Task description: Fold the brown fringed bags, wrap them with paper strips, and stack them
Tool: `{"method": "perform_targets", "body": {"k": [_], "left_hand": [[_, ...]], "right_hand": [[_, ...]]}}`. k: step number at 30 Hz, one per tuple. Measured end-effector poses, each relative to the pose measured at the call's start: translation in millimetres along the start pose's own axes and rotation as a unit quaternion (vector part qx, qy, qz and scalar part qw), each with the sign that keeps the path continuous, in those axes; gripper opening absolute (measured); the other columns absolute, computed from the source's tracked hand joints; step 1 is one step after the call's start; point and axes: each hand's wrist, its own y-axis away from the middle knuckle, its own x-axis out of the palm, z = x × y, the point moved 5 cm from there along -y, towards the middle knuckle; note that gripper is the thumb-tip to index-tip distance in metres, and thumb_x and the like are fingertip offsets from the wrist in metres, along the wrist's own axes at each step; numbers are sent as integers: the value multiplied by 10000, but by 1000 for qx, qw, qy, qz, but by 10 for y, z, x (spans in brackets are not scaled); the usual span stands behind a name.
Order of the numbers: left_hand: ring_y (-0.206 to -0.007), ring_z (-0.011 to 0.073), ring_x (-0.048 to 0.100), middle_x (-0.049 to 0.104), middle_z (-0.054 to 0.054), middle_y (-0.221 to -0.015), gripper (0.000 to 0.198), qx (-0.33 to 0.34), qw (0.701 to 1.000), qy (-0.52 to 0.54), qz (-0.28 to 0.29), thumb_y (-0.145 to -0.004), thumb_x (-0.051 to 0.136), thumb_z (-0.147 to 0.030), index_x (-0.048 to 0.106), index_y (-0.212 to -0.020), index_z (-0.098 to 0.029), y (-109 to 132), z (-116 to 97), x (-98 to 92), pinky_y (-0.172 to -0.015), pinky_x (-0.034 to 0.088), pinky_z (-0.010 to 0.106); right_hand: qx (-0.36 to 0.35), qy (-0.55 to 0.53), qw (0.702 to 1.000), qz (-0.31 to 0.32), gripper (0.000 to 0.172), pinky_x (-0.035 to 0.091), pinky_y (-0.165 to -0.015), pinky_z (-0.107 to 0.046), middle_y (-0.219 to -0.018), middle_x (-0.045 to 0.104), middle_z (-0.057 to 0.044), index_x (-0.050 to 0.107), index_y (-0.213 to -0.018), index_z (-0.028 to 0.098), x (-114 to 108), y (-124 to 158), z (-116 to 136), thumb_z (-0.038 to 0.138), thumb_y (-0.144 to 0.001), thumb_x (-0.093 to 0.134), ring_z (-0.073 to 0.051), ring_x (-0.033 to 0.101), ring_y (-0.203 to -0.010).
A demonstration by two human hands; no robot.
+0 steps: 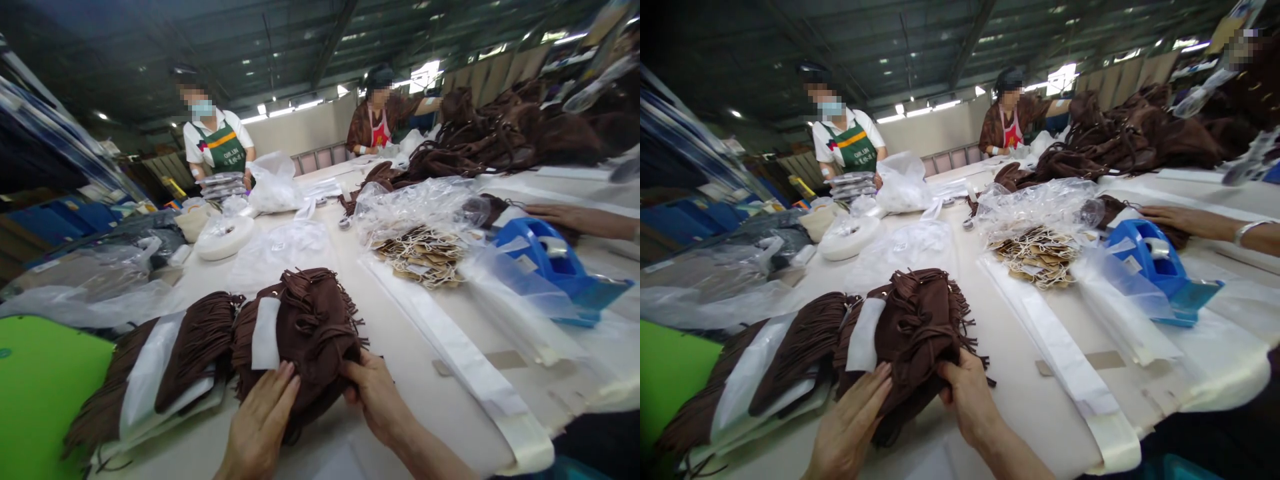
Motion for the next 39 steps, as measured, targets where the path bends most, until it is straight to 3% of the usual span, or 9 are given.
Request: {"method": "perform_targets", "body": {"k": [3, 11, 14, 17, 20, 26, 31, 35, 39], "left_hand": [[-1203, 253, 467, 602, 168, -1167, 470, 60, 997, -37, -5, -806, 297, 27, 502, -1218, -74, 73, -75, 57, -983, 407, 399], [-1208, 311, 450, 598, 227, -1139, 338, 29, 995, -81, 42, -813, 505, -146, 526, -1123, -12, 10, -160, 77, -967, 420, 448], [-1183, 280, 483, 636, 206, -1072, 302, 64, 993, -94, 9, -820, 411, -83, 555, -1074, -11, -39, -122, 33, -954, 435, 410], [-1163, 268, 503, 655, 197, -1030, 326, 86, 992, -93, -15, -810, 344, -41, 575, -1039, -15, -58, -76, 19, -916, 467, 381], [-1159, 258, 509, 664, 183, -1027, 344, 86, 991, -100, -17, -803, 332, -32, 583, -1037, -38, -44, -59, 53, -910, 477, 372], [-1109, 241, 553, 669, 158, -1040, 380, 80, 986, -144, -28, -783, 330, -6, 591, -1050, -78, 35, -71, 146, -882, 495, 334], [-1019, 199, 609, 685, 133, -1008, 322, 22, 984, -170, -49, -833, 363, -44, 596, -1045, -107, 91, -58, 175, -885, 488, 294], [-965, 186, 633, 696, 102, -989, 304, 13, 980, -193, -55, -841, 379, -54, 607, -1026, -134, 98, -82, 209, -912, 471, 295], [-941, 171, 640, 704, 85, -962, 280, 16, 975, -203, -93, -848, 389, -64, 610, -998, -150, 115, -85, 249, -936, 452, 297]], "right_hand": [[28, -13, 1000, -3, 170, 118, -356, -168, -445, 378, 98, 459, -647, 191, -20, -20, -17, 254, -550, 583, -26, 270, -359], [48, -18, 999, 17, 232, 111, -354, -158, -444, 373, 107, 436, -658, 196, 66, 27, 36, 320, -564, 609, -20, 271, -353], [27, 17, 999, 30, 229, 149, -339, -168, -423, 372, 106, 444, -678, 200, 64, 14, 61, 368, -623, 589, -36, 279, -337], [-79, 154, 985, -4, 199, 286, -364, -208, -481, 472, 68, 484, -747, 198, -27, -45, 186, 379, -691, 544, -85, 389, -373], [-225, 243, 941, -68, 149, 417, -557, -245, -671, 574, 20, 504, -799, 205, -119, -93, 374, 265, -675, 560, -137, 523, -594], [-362, 229, 901, -72, 153, 395, -622, -253, -702, 524, 12, 523, -750, 215, -100, -151, 430, 131, -627, 490, -152, 486, -680], [-404, 214, 884, -101, 191, 294, -526, -249, -571, 353, 35, 321, -494, 228, -125, -100, 310, 168, -589, 475, -137, 349, -571], [-351, 193, 913, -68, 138, 314, -513, -229, -572, 384, 49, 385, -561, 221, -245, -53, 356, 168, -573, 512, -120, 370, -556], [-114, 66, 991, -22, 187, 392, -568, -240, -685, 534, 12, 498, -737, 190, -325, -118, 412, 347, -647, 546, -130, 497, -615]]}}
